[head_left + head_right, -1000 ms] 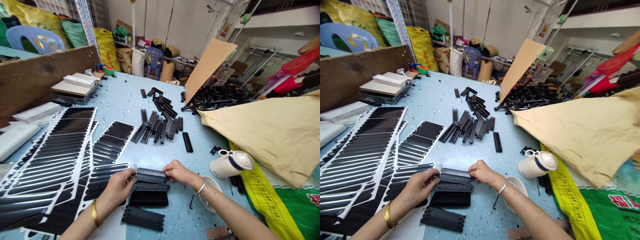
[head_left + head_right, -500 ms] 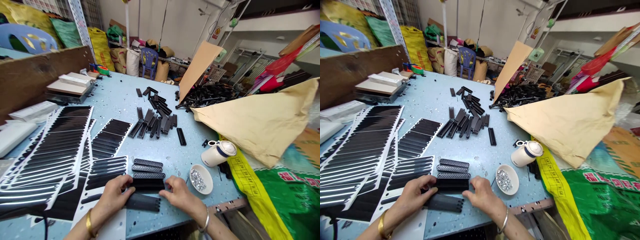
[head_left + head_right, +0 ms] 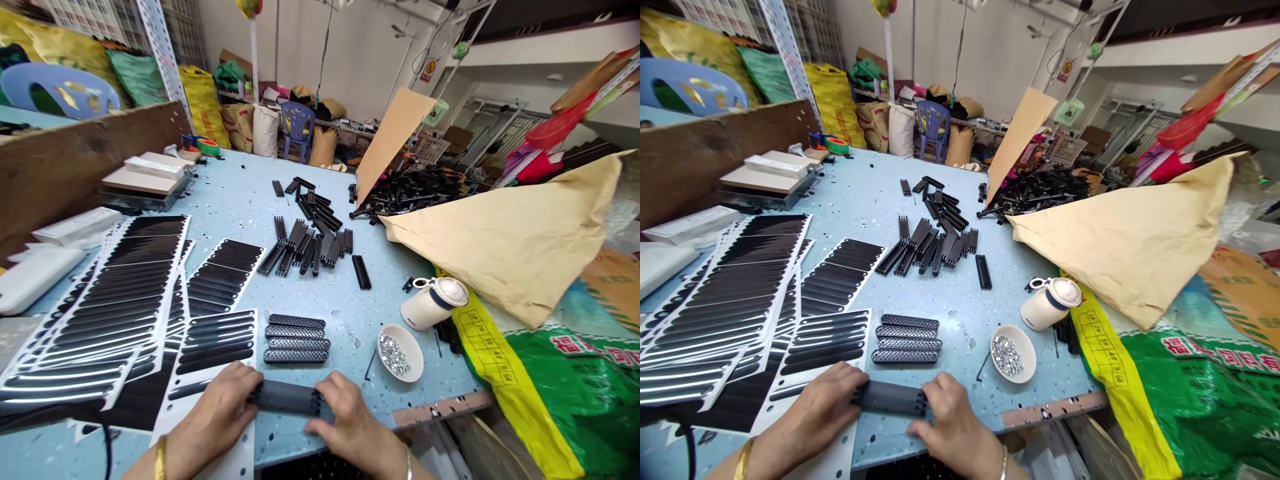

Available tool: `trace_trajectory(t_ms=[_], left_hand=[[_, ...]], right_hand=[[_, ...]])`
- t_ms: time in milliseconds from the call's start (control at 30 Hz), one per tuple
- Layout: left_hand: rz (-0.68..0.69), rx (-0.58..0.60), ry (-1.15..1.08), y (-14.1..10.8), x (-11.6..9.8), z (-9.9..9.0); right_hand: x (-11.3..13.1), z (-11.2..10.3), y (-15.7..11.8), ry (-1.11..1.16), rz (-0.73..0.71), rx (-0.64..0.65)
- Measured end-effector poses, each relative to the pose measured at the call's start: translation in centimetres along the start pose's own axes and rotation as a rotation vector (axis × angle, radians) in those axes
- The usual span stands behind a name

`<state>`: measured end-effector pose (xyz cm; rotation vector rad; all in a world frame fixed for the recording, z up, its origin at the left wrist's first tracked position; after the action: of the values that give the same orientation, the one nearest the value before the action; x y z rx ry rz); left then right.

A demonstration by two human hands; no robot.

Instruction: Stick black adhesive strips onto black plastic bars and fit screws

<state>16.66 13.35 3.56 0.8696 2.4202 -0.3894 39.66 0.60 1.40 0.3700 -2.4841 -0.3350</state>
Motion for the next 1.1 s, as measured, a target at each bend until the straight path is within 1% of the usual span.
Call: trace_trajectory(t_ms=[67, 167, 233, 300, 367, 467, 500, 567, 600, 633, 667, 733, 767, 833, 900, 967, 1033, 1100], left_hand=[[-0.026, 0.036, 0.01, -0.1, 0.0, 0.3], [-0.094, 0.048, -0.027, 0.6, 0.3, 0.6], [-0.103, 0.064, -0.035, 1.2, 0.6, 0.7], [-0.084, 0.038, -0.017, 1.6, 0.8, 1.0], [-0.074, -0.031, -0.001, 1.6, 1.1, 1.2], [-0.087, -0.149, -0.039, 1.2, 1.5, 1.6], [-0.098, -0.205, -0.075, 1.2, 1.5, 1.6], [-0.136, -0.358, -0.18, 1.5, 1.4, 1.4], [-0.168, -0.422, -0.242, 2.0, 1.2, 1.3], [-0.206, -0.459, -0.311, 2.7, 0.9, 1.3], [-0.245, -0.464, -0.377, 3.6, 0.6, 1.3], [-0.308, -0.404, -0.498, 5.4, -0.1, 1.7], [-0.318, -0.388, -0.529, 6.2, -0.4, 2.1], [-0.328, -0.378, -0.564, 7.1, -0.9, 3.0], [-0.335, -0.379, -0.58, 7.0, -1.1, 3.8], [-0.342, -0.383, -0.599, 6.2, -1.3, 4.5], [-0.348, -0.389, -0.612, 5.4, -1.7, 4.8], [-0.352, -0.396, -0.612, 4.8, -2.2, 4.7]], right_hand=[[0.7, 0.6, -0.4, -0.012, -0.051, -0.042], [0.4, 0.8, -0.1, -0.059, -0.058, -0.119], [-0.5, 0.7, 0.4, -0.11, -0.034, -0.1], [-1.4, 0.5, 0.9, -0.171, 0.001, -0.076], [-2.1, 0.2, 1.0, -0.188, 0.046, -0.07], [-2.7, -0.3, 1.0, -0.092, 0.104, -0.111], [-2.9, -0.6, 1.0, -0.056, 0.121, -0.153], [-3.3, -1.1, 1.7, 0.019, 0.164, -0.272], [-3.6, -1.3, 2.3, 0.07, 0.196, -0.34], [-3.9, -1.3, 3.1, 0.134, 0.232, -0.405], [-4.2, -1.1, 4.0, 0.21, 0.267, -0.462], [-4.7, -0.3, 6.0, 0.34, 0.316, -0.552], [-4.8, 0.2, 6.8, 0.378, 0.334, -0.583], [-4.8, 1.2, 8.1, 0.405, 0.354, -0.603], [-4.5, 2.0, 8.4, 0.406, 0.365, -0.603], [-4.1, 2.3, 8.1, 0.407, 0.368, -0.6], [-3.9, 2.2, 7.6, 0.407, 0.363, -0.588], [-4.0, 1.9, 7.2, 0.408, 0.353, -0.568]])
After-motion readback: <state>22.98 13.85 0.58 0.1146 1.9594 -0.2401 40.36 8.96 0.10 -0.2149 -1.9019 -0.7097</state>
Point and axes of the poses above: each hand's wrist, its own y-axis towards the middle knuckle, its own z-axis out of the palm, x = y × z, the point moved 1 cm from there along y, towards the middle knuckle, and after that the axes turned 13 degrees about -z, right-handed, at the moved point
